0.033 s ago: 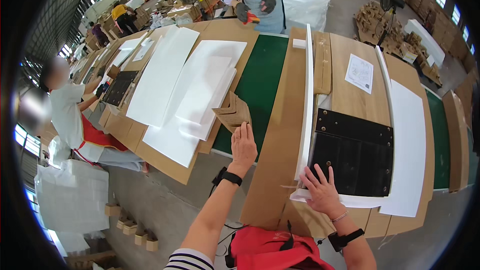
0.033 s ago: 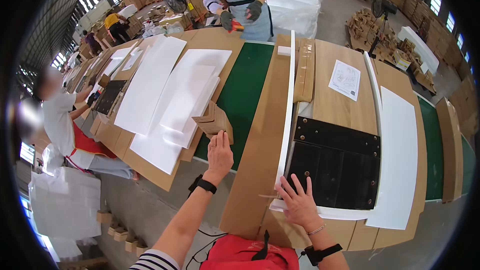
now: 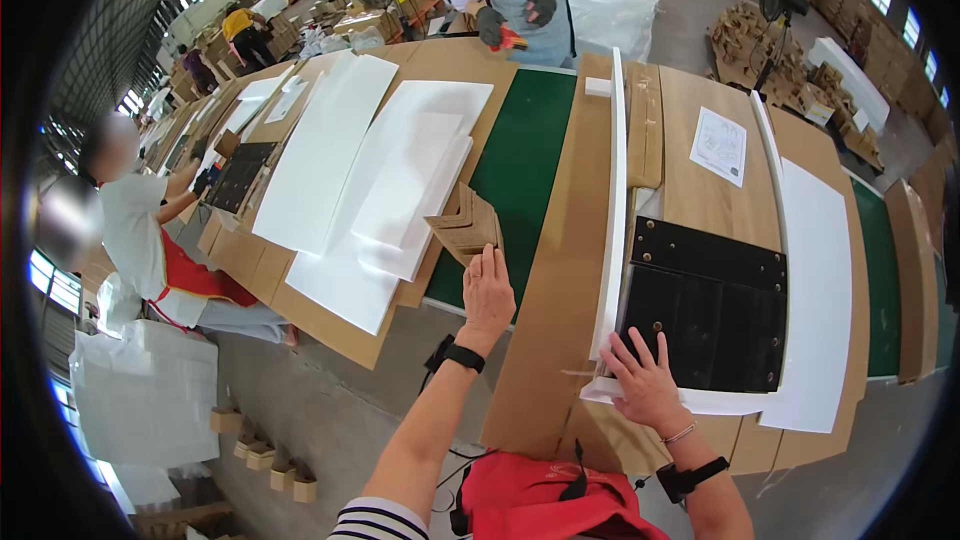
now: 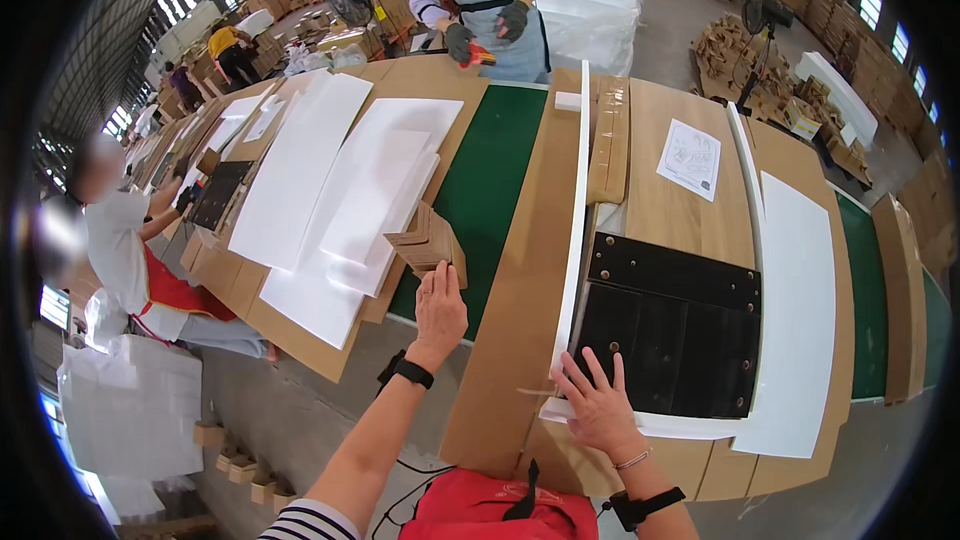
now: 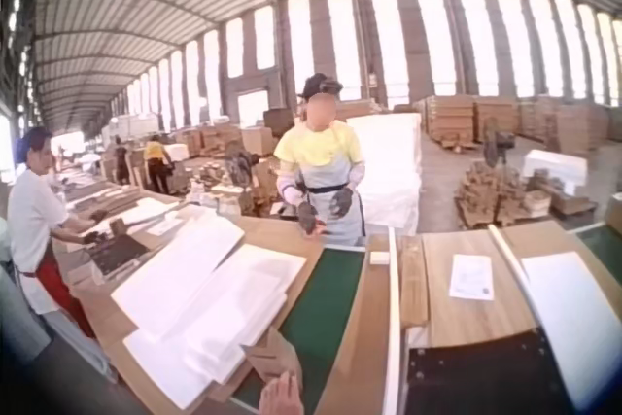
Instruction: Packing furniture components into a cardboard box and sealing it with a tape dispenser.
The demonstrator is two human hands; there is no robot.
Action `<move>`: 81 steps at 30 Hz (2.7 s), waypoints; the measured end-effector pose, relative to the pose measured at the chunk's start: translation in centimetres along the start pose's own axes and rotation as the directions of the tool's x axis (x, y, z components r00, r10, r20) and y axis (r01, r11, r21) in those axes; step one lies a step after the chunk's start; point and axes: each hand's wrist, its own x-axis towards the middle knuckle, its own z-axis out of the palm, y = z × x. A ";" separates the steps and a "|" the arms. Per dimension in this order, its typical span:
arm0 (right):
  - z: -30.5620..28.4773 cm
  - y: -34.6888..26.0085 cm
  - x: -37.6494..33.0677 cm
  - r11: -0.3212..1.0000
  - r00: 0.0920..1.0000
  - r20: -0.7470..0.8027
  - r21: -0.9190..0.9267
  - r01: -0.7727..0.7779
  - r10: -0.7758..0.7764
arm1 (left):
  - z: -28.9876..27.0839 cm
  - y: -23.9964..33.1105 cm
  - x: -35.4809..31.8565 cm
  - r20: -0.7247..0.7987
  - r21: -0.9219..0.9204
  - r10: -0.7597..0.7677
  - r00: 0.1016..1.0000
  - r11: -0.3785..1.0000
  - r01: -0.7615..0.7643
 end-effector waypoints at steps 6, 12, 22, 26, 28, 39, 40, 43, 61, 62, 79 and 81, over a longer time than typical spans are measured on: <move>0.1 0.2 0.0 1.000 1.000 -0.015 -0.021 0.005 -0.005 | -0.6 0.2 0.8 0.039 -0.075 -0.089 0.995 0.993 0.092; -0.1 0.1 0.2 0.999 0.999 -0.037 -0.049 0.024 -0.025 | 0.4 -1.8 1.8 -0.023 -0.029 -0.086 0.996 0.996 0.086; -0.2 0.2 -0.5 1.000 0.999 -0.051 -0.009 -0.008 0.007 | -9.2 0.7 1.7 0.101 -0.524 0.201 0.974 0.843 -0.120; -0.3 -0.1 -0.6 1.000 0.998 -0.058 0.008 0.015 -0.014 | -15.4 1.0 -0.3 0.220 -0.668 0.437 0.872 0.719 -0.192; -0.2 0.0 -0.7 1.000 0.998 -0.066 -0.001 0.019 -0.019 | -17.4 0.9 -0.8 0.280 -0.668 0.494 0.823 0.716 -0.203; -0.1 -0.4 -0.8 0.999 0.995 -0.083 -0.015 0.049 -0.050 | -15.3 4.3 -4.9 0.195 -0.805 0.787 0.585 0.470 -0.363; 0.1 -0.2 -0.9 0.999 0.995 -0.083 -0.018 0.045 -0.047 | -14.0 5.1 -5.1 0.191 -0.806 0.789 0.584 0.465 -0.365; 0.7 0.1 -0.9 0.997 0.983 -0.165 0.005 0.076 -0.074 | -10.4 6.5 -5.7 0.150 -0.775 0.733 0.664 0.504 -0.381; -0.5 0.6 -3.9 0.999 0.981 -0.193 -0.020 -0.026 0.021 | -7.2 12.1 -9.2 0.318 -0.696 0.303 0.898 0.718 0.004; -0.6 0.8 -4.9 0.993 0.978 -0.184 -0.045 -0.106 0.097 | -6.2 12.0 -10.2 0.328 -0.699 0.246 0.912 0.713 0.059; 0.6 -2.6 -6.4 0.971 0.946 -0.228 0.117 -0.208 0.230 | -0.9 14.0 -13.8 0.603 -0.655 0.147 0.784 0.653 0.381; 2.8 -2.6 -5.8 0.975 0.947 -0.237 0.094 -0.202 0.219 | -1.1 13.1 -13.0 0.627 -0.631 0.248 0.739 0.717 0.296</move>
